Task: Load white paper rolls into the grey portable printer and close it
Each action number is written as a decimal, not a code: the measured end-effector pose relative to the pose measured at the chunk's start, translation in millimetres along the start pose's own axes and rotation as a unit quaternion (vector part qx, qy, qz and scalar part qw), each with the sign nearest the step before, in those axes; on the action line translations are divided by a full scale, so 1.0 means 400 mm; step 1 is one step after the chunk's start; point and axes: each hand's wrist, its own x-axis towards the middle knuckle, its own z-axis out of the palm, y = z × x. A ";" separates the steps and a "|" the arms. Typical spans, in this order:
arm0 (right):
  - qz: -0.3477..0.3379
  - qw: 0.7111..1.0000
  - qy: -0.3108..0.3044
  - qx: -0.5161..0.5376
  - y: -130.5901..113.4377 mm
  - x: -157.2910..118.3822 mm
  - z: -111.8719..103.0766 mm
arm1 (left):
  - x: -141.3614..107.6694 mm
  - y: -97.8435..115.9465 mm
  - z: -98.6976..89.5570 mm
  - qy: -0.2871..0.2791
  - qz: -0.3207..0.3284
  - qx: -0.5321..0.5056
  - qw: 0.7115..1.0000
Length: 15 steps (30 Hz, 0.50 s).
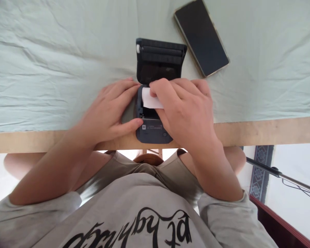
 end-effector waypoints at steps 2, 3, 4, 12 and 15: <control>0.011 1.000 -0.023 0.009 0.001 0.001 0.001 | -0.001 0.000 0.001 -0.001 -0.002 0.000 1.000; 0.013 0.999 -0.030 0.016 0.003 0.001 0.002 | -0.001 0.000 0.001 -0.004 -0.005 -0.003 1.000; 0.013 0.999 -0.034 0.023 0.005 0.001 0.002 | -0.001 0.001 0.000 -0.006 -0.007 -0.007 1.000; -0.048 0.997 0.001 0.066 0.013 -0.017 -0.024 | 0.000 0.008 -0.002 -0.006 -0.020 -0.011 1.000; -0.068 0.996 0.000 0.063 0.008 -0.036 -0.043 | 0.001 0.010 -0.004 -0.010 -0.019 -0.012 1.000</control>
